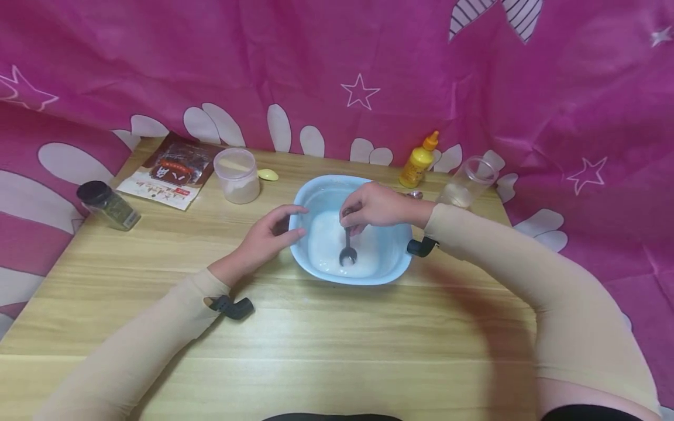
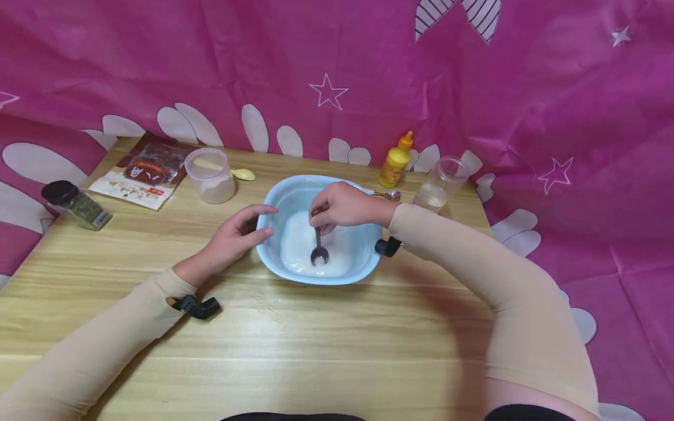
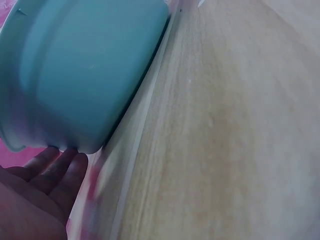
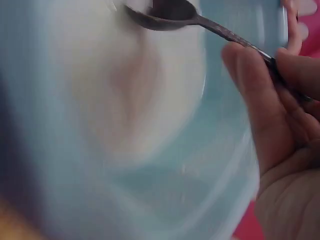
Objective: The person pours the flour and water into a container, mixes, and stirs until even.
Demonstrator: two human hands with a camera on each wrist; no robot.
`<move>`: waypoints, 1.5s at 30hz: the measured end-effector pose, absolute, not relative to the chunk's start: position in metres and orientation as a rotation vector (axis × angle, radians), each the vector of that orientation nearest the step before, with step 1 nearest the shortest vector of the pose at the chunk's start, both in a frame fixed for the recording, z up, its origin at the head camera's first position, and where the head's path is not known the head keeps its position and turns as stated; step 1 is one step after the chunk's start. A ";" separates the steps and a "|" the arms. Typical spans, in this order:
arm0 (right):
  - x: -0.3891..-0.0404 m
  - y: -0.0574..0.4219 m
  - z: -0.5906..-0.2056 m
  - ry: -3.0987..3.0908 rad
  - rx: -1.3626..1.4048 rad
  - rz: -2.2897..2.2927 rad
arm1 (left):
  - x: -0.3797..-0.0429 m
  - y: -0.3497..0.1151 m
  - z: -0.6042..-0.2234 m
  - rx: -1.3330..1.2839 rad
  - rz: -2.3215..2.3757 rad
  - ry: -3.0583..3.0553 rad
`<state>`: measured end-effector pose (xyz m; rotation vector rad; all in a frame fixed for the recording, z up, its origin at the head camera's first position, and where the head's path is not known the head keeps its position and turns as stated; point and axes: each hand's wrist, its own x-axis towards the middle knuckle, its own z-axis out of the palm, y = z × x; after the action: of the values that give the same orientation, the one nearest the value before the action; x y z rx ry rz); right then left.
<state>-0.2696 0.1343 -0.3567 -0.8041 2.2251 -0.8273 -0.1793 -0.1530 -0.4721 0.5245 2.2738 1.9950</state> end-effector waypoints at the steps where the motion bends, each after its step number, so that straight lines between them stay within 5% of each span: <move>1: -0.274 0.138 -0.356 2.244 -0.793 -0.805 | -0.179 -0.153 -0.472 0.523 1.990 2.280; 11: -0.292 0.133 -0.350 2.639 -0.678 -0.790 | -0.177 -0.152 -0.473 0.526 1.994 2.282; 27: -0.258 0.116 -0.359 2.260 -0.803 -0.923 | -0.179 -0.149 -0.471 0.546 2.022 2.244; 37: -0.287 0.139 -0.349 2.582 -0.730 -0.730 | -0.180 -0.151 -0.472 0.553 2.029 2.278; 45: -0.288 0.119 -0.359 2.624 -0.675 -0.991 | -0.181 -0.152 -0.473 0.540 2.011 2.278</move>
<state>-0.2876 0.1191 -0.3591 -0.6746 2.6239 -0.9910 -0.1805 -0.1519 -0.4726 0.5402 2.2778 2.0115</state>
